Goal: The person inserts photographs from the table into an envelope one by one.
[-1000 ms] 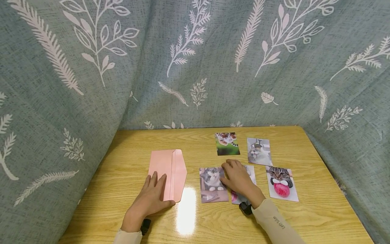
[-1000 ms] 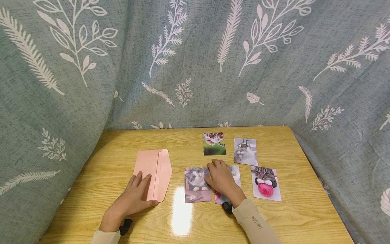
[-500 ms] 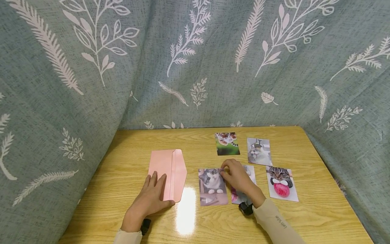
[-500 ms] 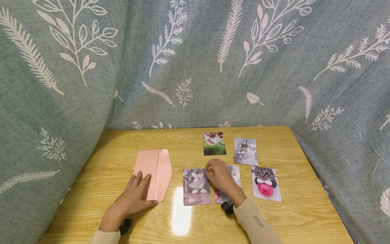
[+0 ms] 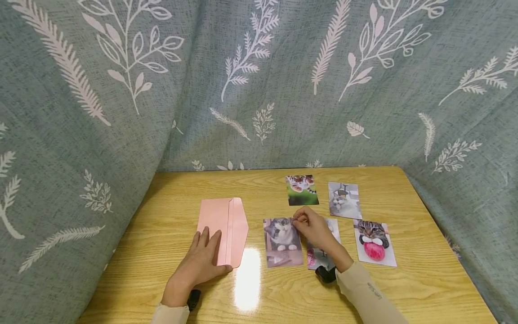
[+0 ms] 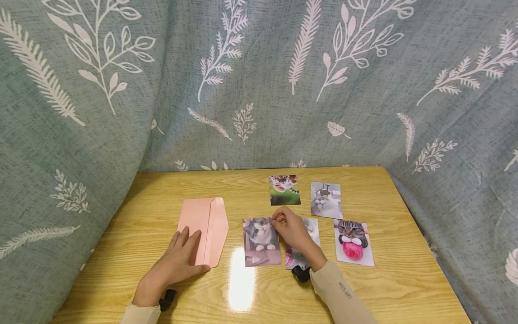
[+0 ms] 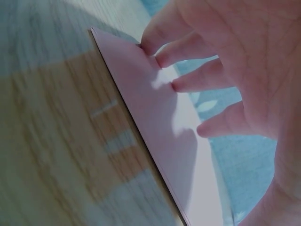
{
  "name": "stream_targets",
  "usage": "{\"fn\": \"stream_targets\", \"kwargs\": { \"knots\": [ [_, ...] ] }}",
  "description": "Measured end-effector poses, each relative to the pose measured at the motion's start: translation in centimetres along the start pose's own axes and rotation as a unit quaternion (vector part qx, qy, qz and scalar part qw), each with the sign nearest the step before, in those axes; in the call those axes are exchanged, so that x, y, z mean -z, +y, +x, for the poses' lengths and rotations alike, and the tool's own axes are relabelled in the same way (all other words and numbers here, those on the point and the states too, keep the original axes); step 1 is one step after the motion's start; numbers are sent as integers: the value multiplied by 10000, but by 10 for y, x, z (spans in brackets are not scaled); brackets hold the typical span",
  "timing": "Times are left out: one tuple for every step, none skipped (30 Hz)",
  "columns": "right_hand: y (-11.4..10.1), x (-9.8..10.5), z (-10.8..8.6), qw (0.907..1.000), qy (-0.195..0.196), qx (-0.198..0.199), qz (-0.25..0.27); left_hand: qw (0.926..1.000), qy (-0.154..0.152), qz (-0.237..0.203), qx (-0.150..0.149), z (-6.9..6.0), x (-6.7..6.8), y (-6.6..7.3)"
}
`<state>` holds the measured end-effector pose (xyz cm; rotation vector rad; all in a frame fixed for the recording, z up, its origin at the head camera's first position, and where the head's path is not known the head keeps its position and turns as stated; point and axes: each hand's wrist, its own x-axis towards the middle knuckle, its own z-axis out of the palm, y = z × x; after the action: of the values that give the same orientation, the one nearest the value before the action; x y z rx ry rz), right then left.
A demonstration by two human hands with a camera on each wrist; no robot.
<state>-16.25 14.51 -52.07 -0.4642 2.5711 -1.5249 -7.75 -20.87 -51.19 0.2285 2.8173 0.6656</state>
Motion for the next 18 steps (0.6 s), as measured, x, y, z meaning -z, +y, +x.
{"fn": "stream_targets", "kwargs": {
  "knots": [
    [0, 0, 1, 10000, -10, -8, 60, 10000, 4, 4, -3, 0, 0, 0],
    [-1, 1, 3, 9999, -21, -27, 155, 10000, 11, 9, -7, 0, -1, 0],
    [-2, 1, 5, 9996, -31, -76, 265, 10000, 16, 11, -9, 0, -1, -1],
    [-2, 1, 6, 9990, -69, -124, 417, 10000, 22, 12, -14, 0, -1, -1],
    [-3, 2, 8, 9982, -104, -176, 556, 10000, 28, 4, -18, 0, -1, -1],
    [-3, 1, 10, 9973, -124, -240, 689, 10000, 21, -2, -18, -1, -2, -1],
    [-3, 1, 12, 9958, -160, -307, 851, 10000, 13, -8, -21, 0, -2, -1],
    [-3, 1, 13, 9937, -184, -405, 1027, 10000, 10, -22, -24, -1, -2, -1],
    [-3, 0, 15, 9920, -218, -474, 1153, 10000, 5, -32, -27, -1, -3, -1],
    [-2, 0, 16, 9902, -237, -538, 1270, 10000, -7, -26, -27, 0, -3, -2],
    [-2, -1, 18, 9891, -233, -585, 1332, 10000, -11, -28, -29, 0, -3, -2],
    [-2, -2, 19, 9878, -225, -622, 1412, 10000, -7, -21, -38, 0, -3, -2],
    [-2, -4, 21, 9857, -233, -657, 1537, 10000, 4, -16, -50, 0, -3, -2],
    [-2, -5, 23, 9835, -227, -706, 1652, 10000, 16, -2, -61, 0, -3, -2],
    [-2, -7, 25, 9820, -225, -733, 1724, 10000, 22, 23, -69, 1, -3, -3],
    [-3, -9, 27, 9805, -211, -759, 1801, 10000, 22, 31, -67, 1, -3, -3],
    [-4, -12, 29, 9793, -206, -777, 1858, 10000, 28, 35, -68, 2, -3, -3],
    [-5, -14, 31, 9783, -202, -784, 1906, 10000, 30, 43, -63, 2, -3, -4]
  ]
}}
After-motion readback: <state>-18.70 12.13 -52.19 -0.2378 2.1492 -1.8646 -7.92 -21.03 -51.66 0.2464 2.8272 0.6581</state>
